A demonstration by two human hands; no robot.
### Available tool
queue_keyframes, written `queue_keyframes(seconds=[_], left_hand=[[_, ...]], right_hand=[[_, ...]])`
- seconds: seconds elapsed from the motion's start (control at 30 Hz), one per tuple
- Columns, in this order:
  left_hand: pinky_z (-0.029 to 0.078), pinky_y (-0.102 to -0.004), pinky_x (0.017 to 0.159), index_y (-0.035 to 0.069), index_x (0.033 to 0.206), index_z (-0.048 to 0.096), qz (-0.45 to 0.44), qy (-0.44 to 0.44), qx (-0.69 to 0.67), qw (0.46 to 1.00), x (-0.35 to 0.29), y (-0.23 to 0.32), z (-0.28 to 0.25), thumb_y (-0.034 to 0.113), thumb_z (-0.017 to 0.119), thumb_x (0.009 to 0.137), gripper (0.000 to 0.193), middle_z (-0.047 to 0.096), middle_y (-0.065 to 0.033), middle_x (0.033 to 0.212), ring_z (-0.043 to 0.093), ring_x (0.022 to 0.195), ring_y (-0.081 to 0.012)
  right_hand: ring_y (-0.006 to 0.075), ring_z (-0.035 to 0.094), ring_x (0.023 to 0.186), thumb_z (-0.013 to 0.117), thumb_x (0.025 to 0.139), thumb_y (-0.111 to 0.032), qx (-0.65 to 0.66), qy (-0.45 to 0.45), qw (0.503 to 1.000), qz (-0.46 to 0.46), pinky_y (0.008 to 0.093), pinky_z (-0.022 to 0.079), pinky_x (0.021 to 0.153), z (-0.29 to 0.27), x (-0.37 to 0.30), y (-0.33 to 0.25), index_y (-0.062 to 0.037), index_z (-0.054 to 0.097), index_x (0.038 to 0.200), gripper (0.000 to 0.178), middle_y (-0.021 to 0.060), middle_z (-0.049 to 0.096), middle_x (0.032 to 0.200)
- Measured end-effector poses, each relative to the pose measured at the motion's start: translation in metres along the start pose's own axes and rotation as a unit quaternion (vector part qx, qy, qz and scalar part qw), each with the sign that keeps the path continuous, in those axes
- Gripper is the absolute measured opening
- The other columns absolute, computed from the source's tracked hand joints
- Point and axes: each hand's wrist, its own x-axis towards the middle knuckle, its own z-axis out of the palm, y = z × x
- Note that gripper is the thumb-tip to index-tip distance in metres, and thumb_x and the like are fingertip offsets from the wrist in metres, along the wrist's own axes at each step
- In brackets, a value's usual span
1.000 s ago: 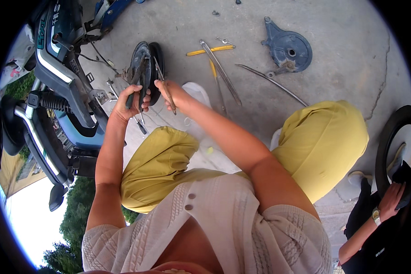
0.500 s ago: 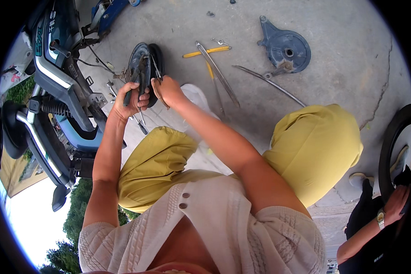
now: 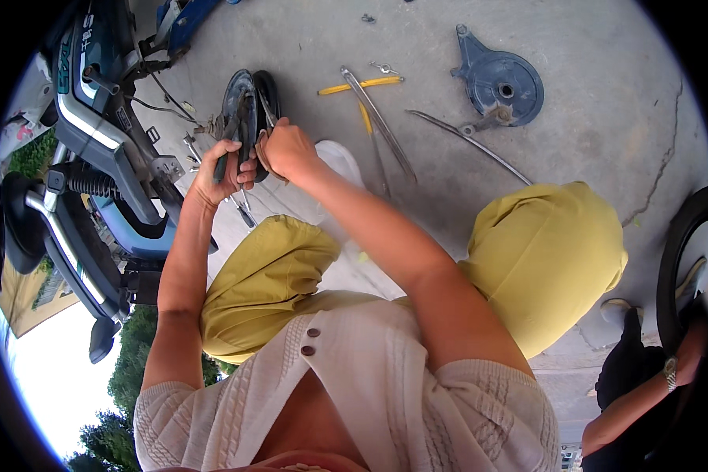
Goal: The person removes a tire from a scooter wheel using pliers and a tire lever, then fits a new tire onto the rim. They use a tire lever to pry the tire bead over the rim edge and secure it in place.
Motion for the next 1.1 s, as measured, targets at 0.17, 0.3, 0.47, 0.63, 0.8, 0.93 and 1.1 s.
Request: queue_keyframes(seconds=[0.17, 0.3, 0.47, 0.63, 0.8, 0.93, 1.1], left_hand=[[0.04, -0.0314, 0.06, 0.005, 0.092, 0.053, -0.002, -0.026, -0.04, 0.999, 0.006, 0.0, -0.008, 0.04, 0.053, 0.081, 0.037, 0.047, -0.0015, 0.069, 0.044, 0.058, -0.0155], [0.041, -0.0333, 0.061, 0.003, 0.093, 0.055, 0.002, -0.027, -0.036, 0.999, 0.012, 0.002, -0.01, 0.043, 0.053, 0.082, 0.042, 0.049, -0.0037, 0.069, 0.048, 0.059, -0.0192], [0.04, -0.034, 0.059, 0.002, 0.095, 0.055, 0.005, -0.029, -0.029, 0.999, 0.019, 0.004, -0.019, 0.045, 0.053, 0.082, 0.045, 0.05, -0.004, 0.07, 0.048, 0.058, -0.0193], [0.037, -0.0317, 0.056, 0.002, 0.098, 0.054, 0.048, -0.085, -0.04, 0.994, 0.021, -0.005, -0.025, 0.045, 0.054, 0.081, 0.046, 0.048, -0.0024, 0.069, 0.045, 0.055, -0.0165], [0.036, -0.0303, 0.055, 0.003, 0.097, 0.053, 0.05, -0.083, -0.045, 0.994, 0.02, -0.005, -0.02, 0.045, 0.054, 0.08, 0.046, 0.047, -0.0011, 0.069, 0.043, 0.054, -0.0146], [0.035, -0.0307, 0.055, 0.004, 0.096, 0.053, 0.032, -0.061, -0.036, 0.997, 0.023, -0.002, -0.015, 0.044, 0.054, 0.079, 0.043, 0.047, -0.0005, 0.069, 0.043, 0.054, -0.0146], [0.035, -0.0311, 0.055, 0.006, 0.094, 0.053, 0.006, -0.051, -0.024, 0.998, 0.018, 0.003, -0.011, 0.043, 0.052, 0.079, 0.04, 0.046, -0.0003, 0.068, 0.043, 0.053, -0.0152]], right_hand=[[0.0399, 0.065, 0.09, 0.049, 0.091, -0.03, -0.14, 0.022, 0.989, -0.034, 0.0438, 0.052, 0.081, 0.001, 0.005, 0.002, 0.0081, 0.055, 0.102, 0.04, 0.0266, 0.066, 0.092], [0.039, 0.066, 0.087, 0.051, 0.089, -0.03, -0.088, 0.011, 0.996, -0.031, 0.0431, 0.052, 0.077, -0.009, 0.011, 0.007, 0.0038, 0.061, 0.1, 0.037, 0.0241, 0.068, 0.09], [0.0277, 0.061, 0.056, 0.054, 0.089, -0.028, 0.192, -0.09, 0.977, 0.037, 0.0401, 0.047, 0.051, -0.018, 0.025, 0.024, 0.0012, 0.06, 0.089, 0.03, 0.0159, 0.061, 0.068], [0.012, 0.039, 0.041, 0.053, 0.09, -0.029, 0.567, -0.221, 0.789, 0.085, 0.0319, 0.031, 0.038, -0.015, 0.021, 0.041, -0.0028, 0.048, 0.083, 0.027, 0.0001, 0.041, 0.058], [0.0099, 0.037, 0.041, 0.052, 0.091, -0.032, 0.67, -0.258, 0.693, 0.064, 0.0304, 0.031, 0.038, -0.002, 0.019, 0.046, -0.007, 0.05, 0.084, 0.026, -0.0016, 0.041, 0.058], [0.0164, 0.046, 0.041, 0.05, 0.093, -0.039, 0.343, -0.118, 0.931, 0.035, 0.0349, 0.037, 0.036, -0.01, 0.019, 0.035, -0.0026, 0.049, 0.075, 0.041, 0.0052, 0.045, 0.054], [0.0275, 0.061, 0.053, 0.051, 0.091, -0.048, 0.175, -0.137, 0.975, 0.013, 0.0388, 0.047, 0.048, -0.017, 0.032, 0.028, 0.0039, 0.059, 0.091, 0.053, 0.019, 0.061, 0.066]])
